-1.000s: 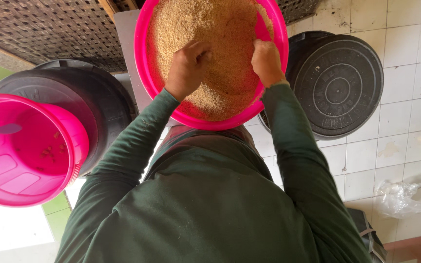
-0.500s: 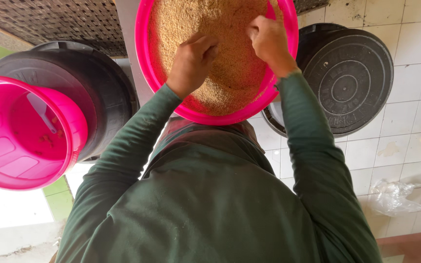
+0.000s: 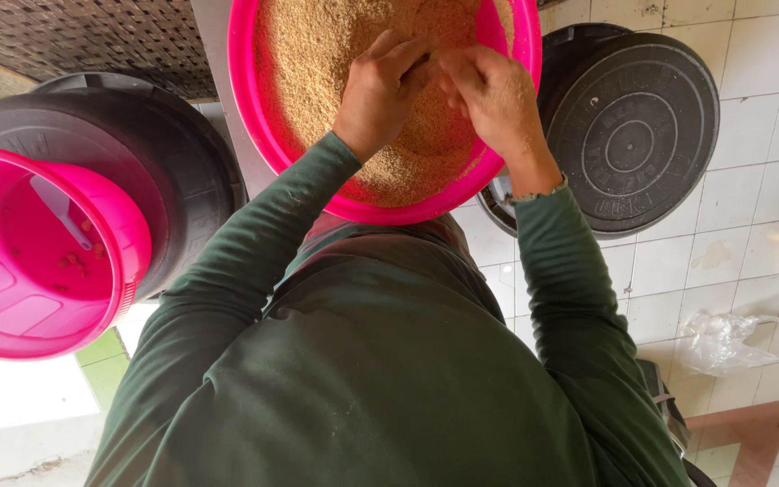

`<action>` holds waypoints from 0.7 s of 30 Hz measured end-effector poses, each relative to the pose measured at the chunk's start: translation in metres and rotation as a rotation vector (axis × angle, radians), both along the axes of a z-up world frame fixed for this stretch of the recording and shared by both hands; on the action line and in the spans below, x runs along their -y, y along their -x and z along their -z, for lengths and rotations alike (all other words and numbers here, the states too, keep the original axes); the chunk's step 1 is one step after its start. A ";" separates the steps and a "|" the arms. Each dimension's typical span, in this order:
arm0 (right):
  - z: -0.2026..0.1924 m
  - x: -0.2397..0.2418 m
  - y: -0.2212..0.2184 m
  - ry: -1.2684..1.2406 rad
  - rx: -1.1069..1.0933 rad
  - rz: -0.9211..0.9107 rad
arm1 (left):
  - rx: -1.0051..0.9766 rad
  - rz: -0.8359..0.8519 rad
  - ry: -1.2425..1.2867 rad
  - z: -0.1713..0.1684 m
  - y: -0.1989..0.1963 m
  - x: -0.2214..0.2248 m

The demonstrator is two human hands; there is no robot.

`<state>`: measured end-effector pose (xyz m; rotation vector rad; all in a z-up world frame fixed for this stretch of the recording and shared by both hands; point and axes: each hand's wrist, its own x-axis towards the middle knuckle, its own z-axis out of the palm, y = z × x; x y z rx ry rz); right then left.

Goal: The person mixes a brown granular substance in a pink basin by hand, occasionally picking up small clumps to break them apart and stirring the mixture thoroughly.

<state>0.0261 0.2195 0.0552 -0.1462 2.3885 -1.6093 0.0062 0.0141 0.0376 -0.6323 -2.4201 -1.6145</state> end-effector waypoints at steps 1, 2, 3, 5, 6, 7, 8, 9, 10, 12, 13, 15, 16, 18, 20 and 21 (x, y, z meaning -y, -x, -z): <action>0.010 -0.002 -0.006 -0.074 0.021 -0.029 | -0.012 -0.007 -0.004 0.001 -0.002 0.002; 0.021 -0.005 -0.010 -0.148 0.041 -0.059 | -0.026 -0.014 -0.008 0.001 -0.003 0.005; 0.033 -0.008 -0.014 -0.211 0.260 -0.134 | -0.040 -0.021 -0.013 0.001 -0.005 0.008; 0.058 -0.011 -0.023 -0.216 0.547 -0.171 | 0.012 -0.010 0.006 -0.001 -0.007 0.020; 0.072 -0.009 -0.030 -0.159 0.612 -0.130 | 0.037 -0.005 0.015 -0.003 -0.007 0.025; 0.086 -0.008 -0.035 -0.103 0.676 -0.089 | 0.065 -0.014 0.001 -0.005 -0.008 0.030; 0.100 -0.007 -0.037 -0.085 0.726 -0.057 | 0.093 -0.021 -0.013 -0.007 -0.010 0.033; 0.113 -0.004 -0.039 -0.067 0.776 -0.025 | 0.121 -0.029 -0.028 -0.008 -0.012 0.036; 0.125 -0.002 -0.039 -0.049 0.822 0.009 | 0.094 -0.034 -0.022 -0.010 -0.012 0.039; 0.139 -0.005 -0.039 0.070 0.896 0.063 | 0.042 -0.046 -0.013 -0.014 -0.013 0.046; 0.142 -0.006 -0.039 0.130 0.932 0.091 | 0.055 -0.055 -0.011 -0.014 -0.014 0.049; 0.138 -0.007 -0.041 0.410 0.948 0.107 | 0.081 -0.078 -0.010 -0.016 -0.015 0.054; 0.131 -0.006 -0.039 0.549 0.950 0.110 | 0.080 -0.087 -0.012 -0.017 -0.015 0.057; 0.111 -0.009 -0.037 0.524 0.832 0.055 | 0.084 -0.106 -0.017 -0.017 -0.017 0.062; 0.093 -0.009 -0.034 0.517 0.762 0.046 | 0.118 -0.118 -0.014 -0.016 -0.016 0.066; 0.086 -0.009 -0.033 0.522 0.749 0.065 | 0.136 -0.122 -0.012 -0.014 -0.015 0.067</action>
